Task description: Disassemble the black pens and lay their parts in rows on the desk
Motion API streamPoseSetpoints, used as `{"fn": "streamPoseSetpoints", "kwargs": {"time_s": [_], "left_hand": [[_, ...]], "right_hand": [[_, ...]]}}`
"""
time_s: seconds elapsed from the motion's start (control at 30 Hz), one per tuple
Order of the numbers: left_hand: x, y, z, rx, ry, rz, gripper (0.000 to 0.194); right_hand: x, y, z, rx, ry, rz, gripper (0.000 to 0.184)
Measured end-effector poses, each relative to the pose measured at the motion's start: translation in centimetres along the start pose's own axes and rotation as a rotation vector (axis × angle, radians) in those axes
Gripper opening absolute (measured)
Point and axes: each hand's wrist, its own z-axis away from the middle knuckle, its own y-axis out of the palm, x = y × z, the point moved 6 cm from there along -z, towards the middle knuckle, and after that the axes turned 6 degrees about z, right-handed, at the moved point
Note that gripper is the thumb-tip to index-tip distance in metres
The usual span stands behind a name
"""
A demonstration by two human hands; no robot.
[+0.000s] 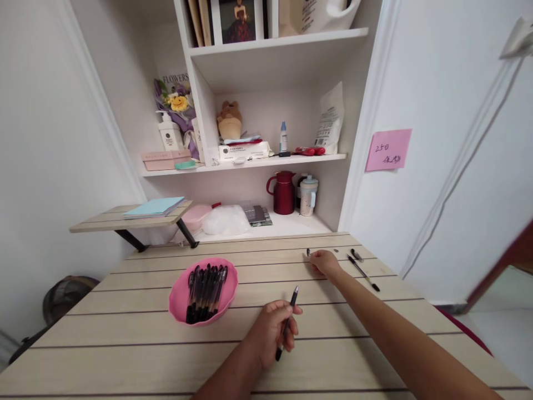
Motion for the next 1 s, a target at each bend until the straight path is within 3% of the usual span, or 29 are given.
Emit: {"fn": "streamPoseSetpoints", "kwargs": {"time_s": [0.23, 0.5, 0.77, 1.0], "left_hand": [[-0.1, 0.4, 0.2, -0.005, -0.004, -0.014, 0.035], [0.1, 0.2, 0.2, -0.038, -0.01, -0.009, 0.037], [0.1, 0.4, 0.1, -0.014, -0.004, -0.002, 0.036], [0.1, 0.3, 0.1, -0.01, -0.017, 0.012, 0.038]], "right_hand": [[-1.5, -1.4, -3.3, -0.099, 0.016, 0.329, 0.013], [-2.2, -1.7, -4.5, -0.125, 0.034, 0.545, 0.024], [-1.9, -2.0, -4.1, -0.089, 0.023, 0.603, 0.021], [-0.4, -3.2, -2.8, -0.083, -0.001, 0.505, 0.024]]}}
